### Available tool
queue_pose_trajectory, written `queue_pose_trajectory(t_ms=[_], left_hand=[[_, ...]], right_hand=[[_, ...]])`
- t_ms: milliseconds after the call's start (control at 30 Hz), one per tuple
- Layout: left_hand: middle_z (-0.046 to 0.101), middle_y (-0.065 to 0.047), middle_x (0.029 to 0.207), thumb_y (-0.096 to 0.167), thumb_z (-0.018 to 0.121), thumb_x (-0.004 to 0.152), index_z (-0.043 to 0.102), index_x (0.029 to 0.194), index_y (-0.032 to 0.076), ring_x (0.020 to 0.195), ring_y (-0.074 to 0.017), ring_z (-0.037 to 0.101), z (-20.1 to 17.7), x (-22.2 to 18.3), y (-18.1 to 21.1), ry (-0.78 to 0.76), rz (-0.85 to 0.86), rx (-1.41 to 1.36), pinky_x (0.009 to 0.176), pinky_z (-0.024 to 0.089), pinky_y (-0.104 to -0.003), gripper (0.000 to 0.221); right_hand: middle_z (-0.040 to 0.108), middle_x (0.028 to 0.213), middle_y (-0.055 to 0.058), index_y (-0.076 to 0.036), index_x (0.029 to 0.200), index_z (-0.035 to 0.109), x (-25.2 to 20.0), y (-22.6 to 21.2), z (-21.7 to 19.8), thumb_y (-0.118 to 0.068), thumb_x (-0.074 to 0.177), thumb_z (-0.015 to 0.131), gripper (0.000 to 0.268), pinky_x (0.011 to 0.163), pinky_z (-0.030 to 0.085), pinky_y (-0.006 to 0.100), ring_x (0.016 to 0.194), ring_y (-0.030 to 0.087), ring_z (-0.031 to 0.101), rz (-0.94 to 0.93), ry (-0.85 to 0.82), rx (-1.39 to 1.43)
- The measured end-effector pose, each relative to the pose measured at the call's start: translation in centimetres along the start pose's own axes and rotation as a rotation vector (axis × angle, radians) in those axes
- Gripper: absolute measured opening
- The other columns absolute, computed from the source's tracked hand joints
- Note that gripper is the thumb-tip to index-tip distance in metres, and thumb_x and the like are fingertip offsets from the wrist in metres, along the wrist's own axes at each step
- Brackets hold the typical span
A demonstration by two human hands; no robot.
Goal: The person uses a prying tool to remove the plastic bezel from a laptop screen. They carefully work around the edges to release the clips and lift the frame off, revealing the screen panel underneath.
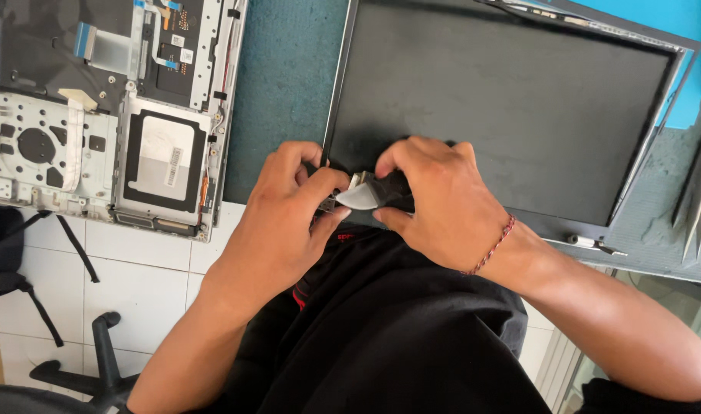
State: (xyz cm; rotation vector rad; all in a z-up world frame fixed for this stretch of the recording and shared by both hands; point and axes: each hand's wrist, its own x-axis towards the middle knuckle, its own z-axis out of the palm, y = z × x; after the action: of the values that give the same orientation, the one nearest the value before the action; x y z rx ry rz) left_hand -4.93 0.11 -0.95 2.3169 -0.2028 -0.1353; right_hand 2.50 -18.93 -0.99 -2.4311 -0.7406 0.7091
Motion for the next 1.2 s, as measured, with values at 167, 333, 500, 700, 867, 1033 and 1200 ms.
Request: queue_pose_trajectory(t_ms=[167, 333, 500, 700, 867, 1033, 1200], left_hand=[[0.040, -0.011, 0.106, 0.002, 0.070, 0.080, 0.059, 0.103, 0.006, 0.083, -0.0241, 0.040, 1.2, -0.2, -0.4, 0.096, 0.032, -0.015, 0.080, 0.040, -0.037, 0.026], [0.041, -0.011, 0.105, 0.001, 0.068, 0.083, 0.057, 0.103, 0.006, 0.082, -0.0245, 0.040, 1.6, 0.0, -0.5, 0.125, 0.084, -0.017, 0.080, 0.038, -0.037, 0.024], [0.040, -0.015, 0.109, -0.002, 0.061, 0.085, 0.054, 0.108, 0.003, 0.085, -0.0277, 0.040, 2.0, -0.2, -0.5, 0.115, 0.080, -0.008, 0.082, 0.039, -0.041, 0.024], [0.039, -0.013, 0.104, 0.001, 0.059, 0.087, 0.052, 0.103, 0.004, 0.086, -0.0288, 0.039, 1.6, -0.1, -0.1, 0.046, 0.029, -0.007, 0.079, 0.038, -0.040, 0.017], [0.040, -0.011, 0.102, -0.001, 0.061, 0.087, 0.049, 0.102, 0.007, 0.083, -0.0280, 0.039, 1.3, 0.1, -0.1, 0.023, 0.037, 0.021, 0.077, 0.039, -0.039, 0.022], [0.039, -0.012, 0.100, 0.000, 0.064, 0.084, 0.049, 0.102, 0.006, 0.083, -0.0281, 0.040, 1.2, 0.2, -0.1, -0.013, 0.009, 0.028, 0.077, 0.040, -0.039, 0.024], [0.043, -0.009, 0.100, 0.001, 0.066, 0.082, 0.051, 0.102, 0.006, 0.090, -0.0277, 0.045, 0.4, 0.7, 0.4, -0.064, -0.053, -0.019, 0.079, 0.042, -0.037, 0.025]], right_hand=[[0.059, 0.086, -0.004, -0.016, 0.094, 0.062, -0.7, 0.3, 2.1, -0.009, 0.061, 0.074, 0.036, 0.080, 0.033, 0.037, 0.077, 0.018, 0.055, -0.131, 0.236, 0.016], [0.056, 0.081, -0.004, -0.015, 0.091, 0.064, -0.8, 0.0, 2.9, 0.001, 0.059, 0.062, 0.037, 0.077, 0.030, 0.035, 0.073, 0.018, 0.050, -0.194, 0.349, 0.058], [0.054, 0.083, -0.001, -0.012, 0.099, 0.064, -1.2, 0.3, 2.8, 0.006, 0.058, 0.058, 0.045, 0.082, 0.032, 0.036, 0.077, 0.020, 0.051, -0.248, 0.356, 0.087], [0.050, 0.096, 0.007, -0.010, 0.118, 0.062, -2.2, 2.0, -1.3, -0.049, 0.080, 0.068, 0.055, 0.084, 0.029, 0.041, 0.091, 0.022, 0.052, -0.308, 0.222, -0.024], [0.048, 0.095, 0.010, -0.007, 0.107, 0.062, -3.0, 3.4, -3.5, -0.020, 0.097, 0.057, 0.017, 0.071, 0.037, 0.041, 0.079, 0.028, 0.047, -0.411, 0.296, -0.279], [0.049, 0.087, 0.004, -0.015, 0.089, 0.062, -4.1, 2.3, -3.5, -0.015, 0.093, 0.071, 0.010, 0.044, 0.044, 0.034, 0.048, 0.022, 0.041, -0.426, 0.295, -0.473], [0.042, 0.068, 0.000, -0.013, 0.088, 0.064, -3.6, 1.4, -3.2, -0.009, 0.095, 0.065, 0.008, 0.036, 0.033, 0.031, 0.049, 0.018, 0.040, -0.524, 0.347, -0.516]])
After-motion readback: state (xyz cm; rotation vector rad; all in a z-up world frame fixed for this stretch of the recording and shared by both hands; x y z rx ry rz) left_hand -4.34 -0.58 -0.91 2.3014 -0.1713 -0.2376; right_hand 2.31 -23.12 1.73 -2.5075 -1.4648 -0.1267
